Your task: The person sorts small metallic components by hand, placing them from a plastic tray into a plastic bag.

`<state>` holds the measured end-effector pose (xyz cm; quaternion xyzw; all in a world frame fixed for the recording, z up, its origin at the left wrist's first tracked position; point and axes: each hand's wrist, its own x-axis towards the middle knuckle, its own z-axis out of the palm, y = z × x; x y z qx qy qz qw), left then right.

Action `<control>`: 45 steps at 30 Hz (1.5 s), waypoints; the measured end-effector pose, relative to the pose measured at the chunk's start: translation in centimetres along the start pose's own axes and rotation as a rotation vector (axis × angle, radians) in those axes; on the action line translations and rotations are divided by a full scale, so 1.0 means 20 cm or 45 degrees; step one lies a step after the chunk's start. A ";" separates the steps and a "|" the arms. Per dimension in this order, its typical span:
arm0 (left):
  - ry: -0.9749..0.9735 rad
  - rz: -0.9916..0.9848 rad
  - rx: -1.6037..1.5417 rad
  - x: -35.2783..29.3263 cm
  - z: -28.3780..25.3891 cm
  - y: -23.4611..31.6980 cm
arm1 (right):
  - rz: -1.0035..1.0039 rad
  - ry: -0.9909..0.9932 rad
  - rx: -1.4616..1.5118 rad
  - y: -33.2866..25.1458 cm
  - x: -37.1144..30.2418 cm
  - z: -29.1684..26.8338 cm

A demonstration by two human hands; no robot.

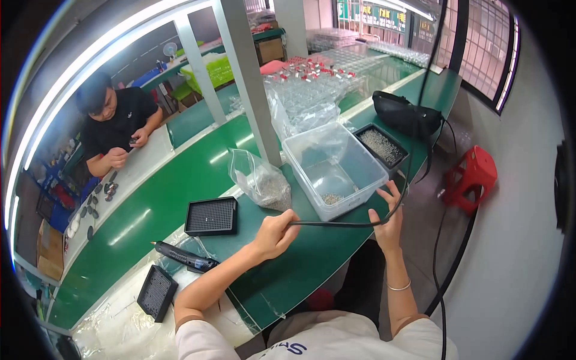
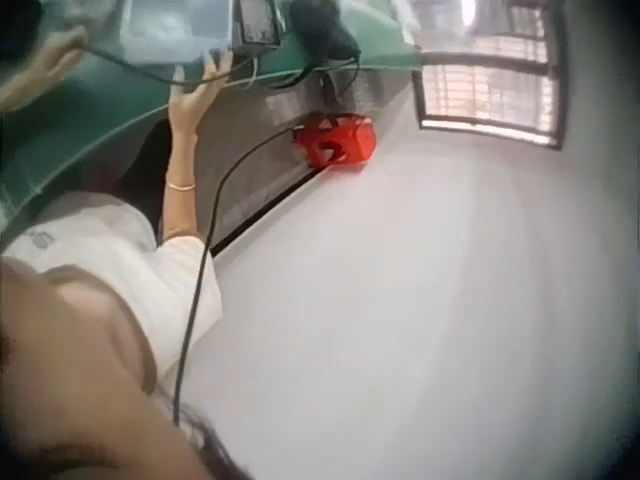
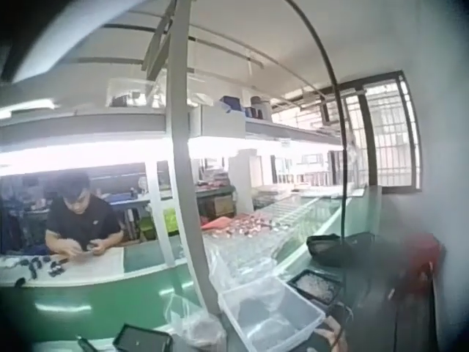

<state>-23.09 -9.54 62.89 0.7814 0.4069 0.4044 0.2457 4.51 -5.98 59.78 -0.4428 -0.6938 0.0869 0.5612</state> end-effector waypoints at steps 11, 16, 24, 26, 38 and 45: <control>0.575 -0.079 -0.240 -0.13 0.01 -0.11 | 0.118 0.216 0.181 -0.14 -0.08 -0.01; 1.124 -0.289 -1.211 0.00 -0.24 -0.05 | -0.008 -0.048 0.084 -0.30 0.08 0.00; 1.607 -0.598 -1.721 -0.06 -0.64 -0.59 | -0.155 -0.233 -0.330 -0.29 0.07 0.07; 1.691 -0.606 -1.542 -0.16 -0.75 -0.80 | -0.161 -0.234 -0.348 -0.29 0.06 0.07; 1.259 0.098 0.080 0.11 -0.57 -0.08 | -0.127 -0.343 -0.243 -0.31 0.09 0.01; 0.030 0.302 0.098 0.79 -0.15 0.23 | -0.159 -0.430 -0.136 -0.32 0.06 -0.08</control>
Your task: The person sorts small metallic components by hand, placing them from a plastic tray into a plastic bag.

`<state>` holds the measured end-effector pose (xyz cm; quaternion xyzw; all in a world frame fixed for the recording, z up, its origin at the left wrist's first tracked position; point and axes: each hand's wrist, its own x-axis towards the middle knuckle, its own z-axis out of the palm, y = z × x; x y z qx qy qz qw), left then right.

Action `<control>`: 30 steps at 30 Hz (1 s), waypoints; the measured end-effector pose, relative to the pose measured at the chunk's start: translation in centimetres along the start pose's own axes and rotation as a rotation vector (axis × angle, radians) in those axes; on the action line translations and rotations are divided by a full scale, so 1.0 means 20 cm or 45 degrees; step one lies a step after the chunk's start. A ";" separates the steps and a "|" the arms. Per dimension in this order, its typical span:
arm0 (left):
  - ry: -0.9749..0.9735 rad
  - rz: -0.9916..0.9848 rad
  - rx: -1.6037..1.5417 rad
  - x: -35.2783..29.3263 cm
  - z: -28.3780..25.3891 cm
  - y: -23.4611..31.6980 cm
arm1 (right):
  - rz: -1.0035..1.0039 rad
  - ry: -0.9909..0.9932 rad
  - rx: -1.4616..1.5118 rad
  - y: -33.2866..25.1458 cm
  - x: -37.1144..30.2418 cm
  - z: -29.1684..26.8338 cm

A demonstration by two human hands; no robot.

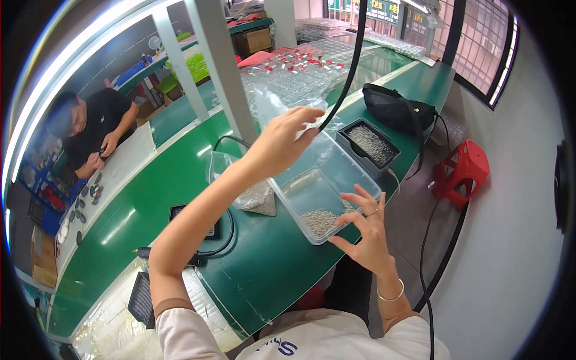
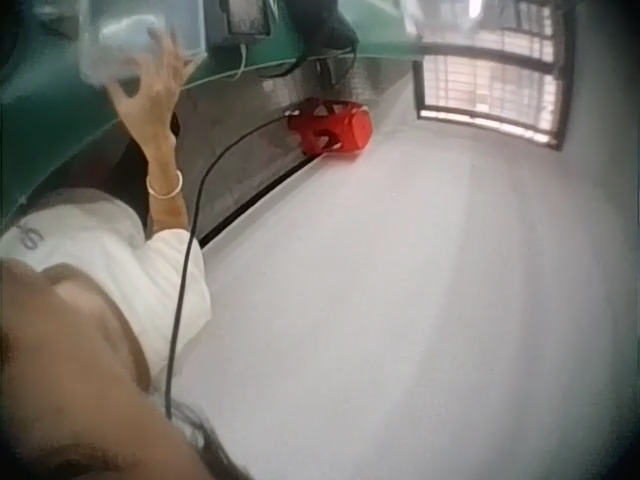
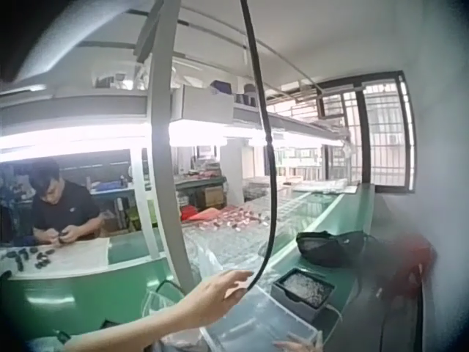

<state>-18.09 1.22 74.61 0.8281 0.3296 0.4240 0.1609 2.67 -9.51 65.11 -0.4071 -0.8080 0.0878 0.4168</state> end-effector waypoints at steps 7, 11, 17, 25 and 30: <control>0.174 -0.083 0.106 0.47 0.27 -0.21 | -0.067 0.022 0.164 0.05 -0.02 0.02; 0.873 0.270 0.313 0.38 0.22 -0.01 | -0.017 0.338 0.336 0.23 -0.06 -0.05; 0.143 1.038 0.585 0.31 0.38 0.19 | 0.472 0.619 0.038 0.70 0.11 0.01; -0.641 -0.063 0.662 0.50 0.66 -0.34 | 0.649 0.361 -0.346 0.80 0.17 0.12; -0.815 -0.087 0.584 0.43 0.67 -0.34 | 0.534 0.434 -0.286 0.75 0.03 0.09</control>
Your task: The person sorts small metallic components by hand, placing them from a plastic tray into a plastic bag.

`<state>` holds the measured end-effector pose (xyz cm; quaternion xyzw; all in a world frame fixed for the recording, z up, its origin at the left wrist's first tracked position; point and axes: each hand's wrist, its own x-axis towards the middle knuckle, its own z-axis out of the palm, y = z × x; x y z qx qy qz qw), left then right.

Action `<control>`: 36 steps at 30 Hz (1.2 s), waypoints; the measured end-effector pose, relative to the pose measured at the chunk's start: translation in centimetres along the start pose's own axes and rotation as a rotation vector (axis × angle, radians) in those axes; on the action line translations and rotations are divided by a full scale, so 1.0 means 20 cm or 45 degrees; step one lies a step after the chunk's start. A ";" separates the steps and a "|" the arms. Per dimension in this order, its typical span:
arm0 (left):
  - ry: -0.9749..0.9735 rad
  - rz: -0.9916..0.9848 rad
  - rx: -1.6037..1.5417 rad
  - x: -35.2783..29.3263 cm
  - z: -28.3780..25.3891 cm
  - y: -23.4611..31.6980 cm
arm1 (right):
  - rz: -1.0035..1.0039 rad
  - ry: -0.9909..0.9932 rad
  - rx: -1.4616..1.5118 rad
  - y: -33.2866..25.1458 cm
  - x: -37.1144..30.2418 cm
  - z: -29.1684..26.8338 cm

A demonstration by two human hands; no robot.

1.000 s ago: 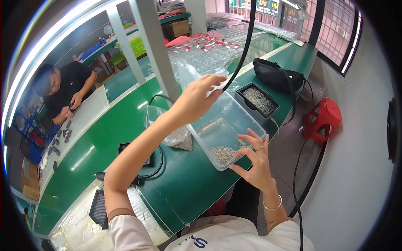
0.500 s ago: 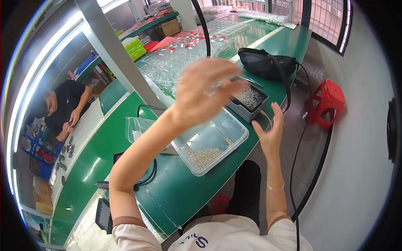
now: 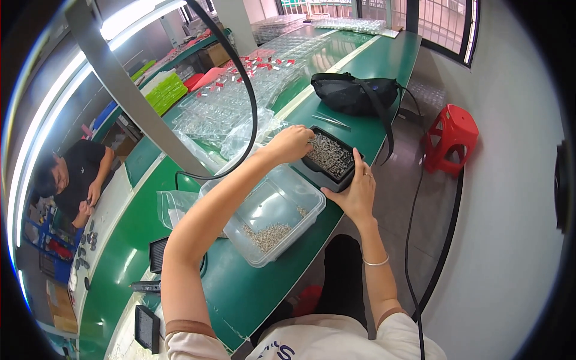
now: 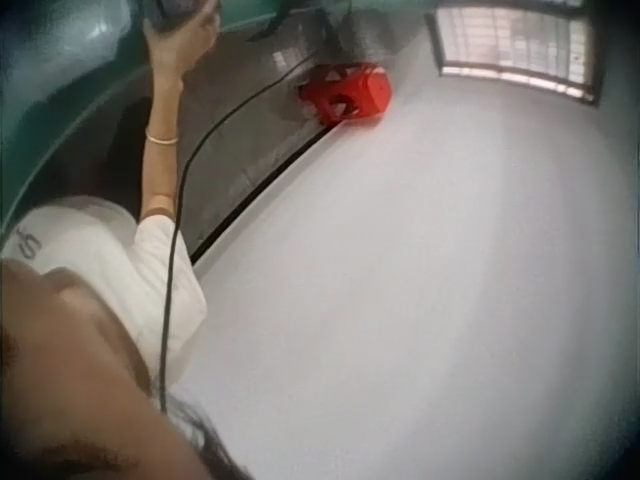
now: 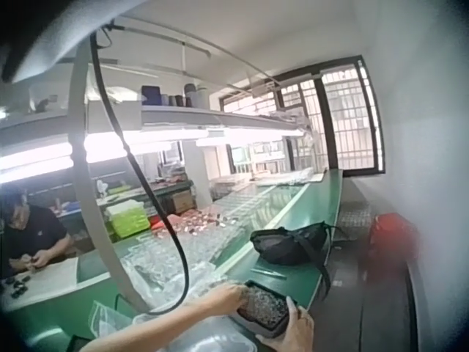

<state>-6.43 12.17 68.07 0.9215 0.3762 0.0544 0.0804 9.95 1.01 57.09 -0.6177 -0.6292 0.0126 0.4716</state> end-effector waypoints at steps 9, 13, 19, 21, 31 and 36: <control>-0.047 -0.221 0.003 0.17 0.07 -0.03 | 0.054 0.047 -0.176 -0.01 0.02 0.07; -0.016 0.036 -0.112 0.16 0.11 0.04 | 0.100 0.040 -0.175 -0.02 0.02 0.07; -0.206 0.305 -0.356 0.14 0.11 0.18 | 0.099 0.047 -0.124 -0.03 0.01 0.06; -0.174 0.306 -0.406 0.16 0.10 0.13 | 0.109 0.024 -0.172 -0.05 0.00 0.04; 0.139 -0.122 -0.485 0.14 -0.01 -0.09 | 0.072 0.019 -0.070 -0.06 0.07 -0.02; -0.141 0.002 -0.259 0.10 -0.02 -0.06 | 0.063 0.034 -0.154 -0.09 0.05 0.00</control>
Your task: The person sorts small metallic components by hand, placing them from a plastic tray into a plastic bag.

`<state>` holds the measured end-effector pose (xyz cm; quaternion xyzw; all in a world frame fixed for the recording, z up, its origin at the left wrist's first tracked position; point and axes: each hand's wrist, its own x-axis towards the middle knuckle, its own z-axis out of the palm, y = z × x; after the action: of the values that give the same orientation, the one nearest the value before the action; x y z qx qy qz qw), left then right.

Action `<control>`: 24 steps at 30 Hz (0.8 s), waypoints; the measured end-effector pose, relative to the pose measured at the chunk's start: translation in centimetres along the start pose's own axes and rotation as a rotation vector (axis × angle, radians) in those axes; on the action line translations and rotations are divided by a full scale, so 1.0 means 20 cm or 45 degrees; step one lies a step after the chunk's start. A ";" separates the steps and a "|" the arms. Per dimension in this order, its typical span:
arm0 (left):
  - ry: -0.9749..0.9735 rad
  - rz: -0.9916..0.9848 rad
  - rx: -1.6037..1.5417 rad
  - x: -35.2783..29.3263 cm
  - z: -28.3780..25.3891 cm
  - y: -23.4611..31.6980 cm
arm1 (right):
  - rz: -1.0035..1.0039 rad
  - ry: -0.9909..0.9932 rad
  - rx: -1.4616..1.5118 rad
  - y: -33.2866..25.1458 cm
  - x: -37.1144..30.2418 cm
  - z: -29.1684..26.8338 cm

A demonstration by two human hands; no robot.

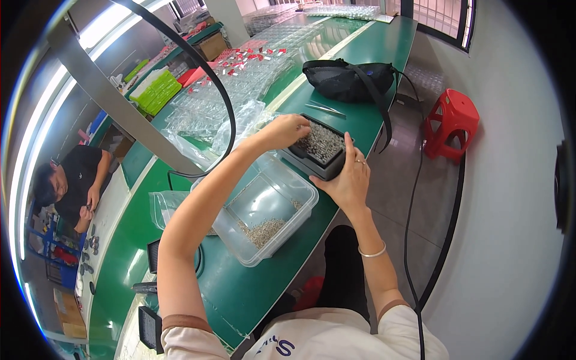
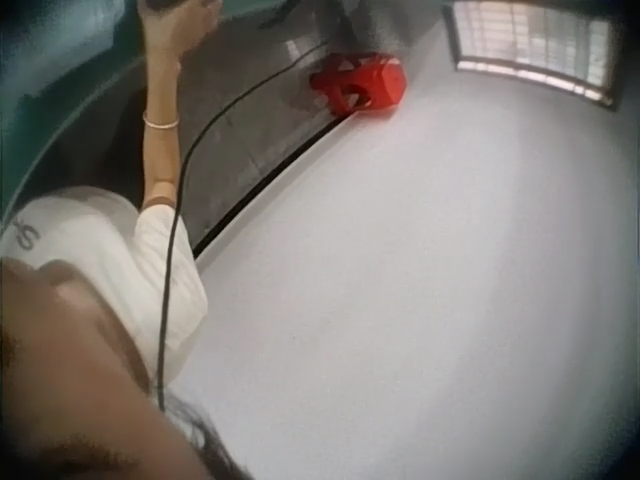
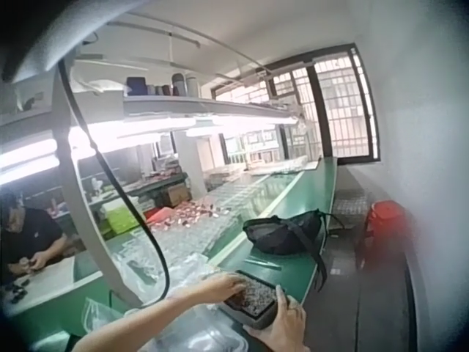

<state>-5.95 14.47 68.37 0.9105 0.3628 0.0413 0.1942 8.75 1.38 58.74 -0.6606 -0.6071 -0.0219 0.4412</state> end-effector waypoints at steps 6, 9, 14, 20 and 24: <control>-0.217 -0.161 0.180 -0.01 0.13 0.07 | -0.030 0.041 -0.007 -0.05 -0.01 0.04; -0.286 -0.139 0.206 -0.03 0.16 0.11 | -0.041 0.086 0.023 -0.04 -0.03 0.06; -0.318 0.133 0.314 -0.17 0.17 0.26 | -0.048 0.106 -0.002 0.00 -0.04 0.06; -0.210 -0.031 0.359 -0.19 0.15 0.16 | 0.002 0.093 0.020 -0.01 -0.06 -0.01; -0.024 0.266 0.267 -0.13 0.18 0.22 | -0.004 0.118 -0.041 -0.01 -0.05 -0.08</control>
<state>-4.19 8.57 66.86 0.9590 0.2664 0.0145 0.0959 9.11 -0.43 59.39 -0.6648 -0.5867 -0.0630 0.4581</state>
